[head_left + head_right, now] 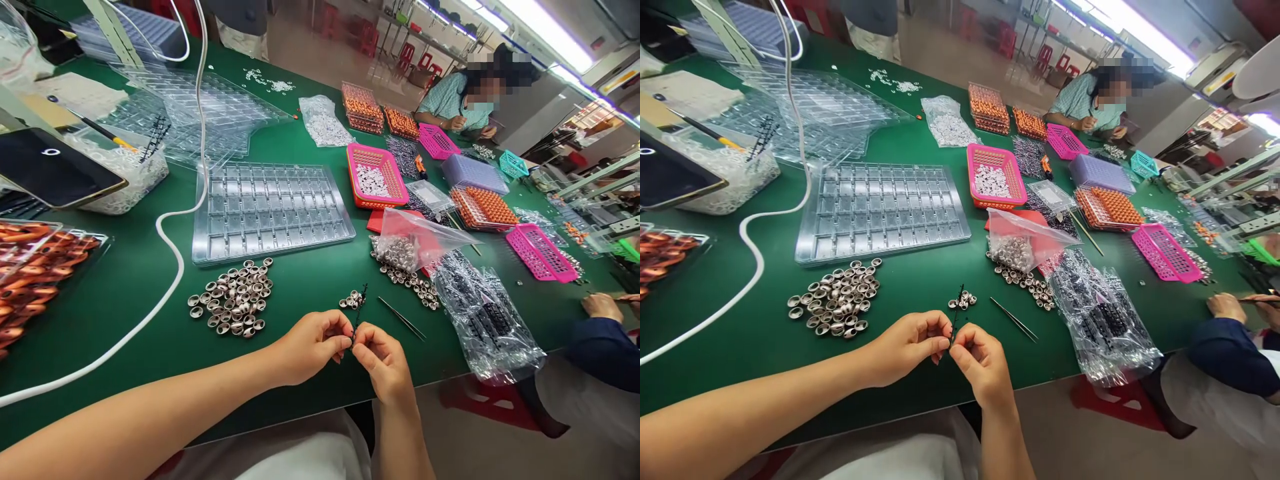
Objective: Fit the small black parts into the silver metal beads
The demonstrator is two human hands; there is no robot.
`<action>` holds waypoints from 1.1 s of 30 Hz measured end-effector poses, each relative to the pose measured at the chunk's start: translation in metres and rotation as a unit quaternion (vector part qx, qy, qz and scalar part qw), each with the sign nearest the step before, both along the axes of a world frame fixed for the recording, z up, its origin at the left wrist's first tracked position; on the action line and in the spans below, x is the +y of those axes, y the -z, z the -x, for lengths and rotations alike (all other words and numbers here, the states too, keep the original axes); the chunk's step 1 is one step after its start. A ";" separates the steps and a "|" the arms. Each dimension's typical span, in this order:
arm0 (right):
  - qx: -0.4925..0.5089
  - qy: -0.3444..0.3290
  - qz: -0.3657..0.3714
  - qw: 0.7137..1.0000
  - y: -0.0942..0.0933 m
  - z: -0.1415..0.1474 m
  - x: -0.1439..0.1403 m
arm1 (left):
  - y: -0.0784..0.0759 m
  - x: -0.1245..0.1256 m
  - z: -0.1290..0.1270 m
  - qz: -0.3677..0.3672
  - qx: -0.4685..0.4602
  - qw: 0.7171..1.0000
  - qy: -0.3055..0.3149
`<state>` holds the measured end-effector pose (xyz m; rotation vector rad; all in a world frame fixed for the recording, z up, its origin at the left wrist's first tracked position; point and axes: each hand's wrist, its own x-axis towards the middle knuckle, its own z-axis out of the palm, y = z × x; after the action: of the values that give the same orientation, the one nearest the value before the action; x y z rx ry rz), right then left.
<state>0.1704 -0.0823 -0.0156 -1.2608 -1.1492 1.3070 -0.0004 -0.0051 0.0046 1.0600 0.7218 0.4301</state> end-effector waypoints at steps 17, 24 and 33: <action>-0.451 0.023 -0.111 0.885 0.001 -0.027 0.001 | 0.007 0.005 -0.002 0.029 0.021 0.997 -0.071; -0.441 0.051 -0.138 0.885 0.001 -0.023 -0.003 | 0.008 0.005 -0.002 0.037 0.004 0.996 -0.084; -0.281 0.085 -0.094 0.951 -0.008 0.008 -0.013 | 0.004 -0.003 -0.004 0.011 0.000 0.995 -0.100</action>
<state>0.1619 -0.0956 -0.0071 -1.5996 -1.4756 0.7006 0.0032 -0.0080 0.0002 0.9706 0.8346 0.5913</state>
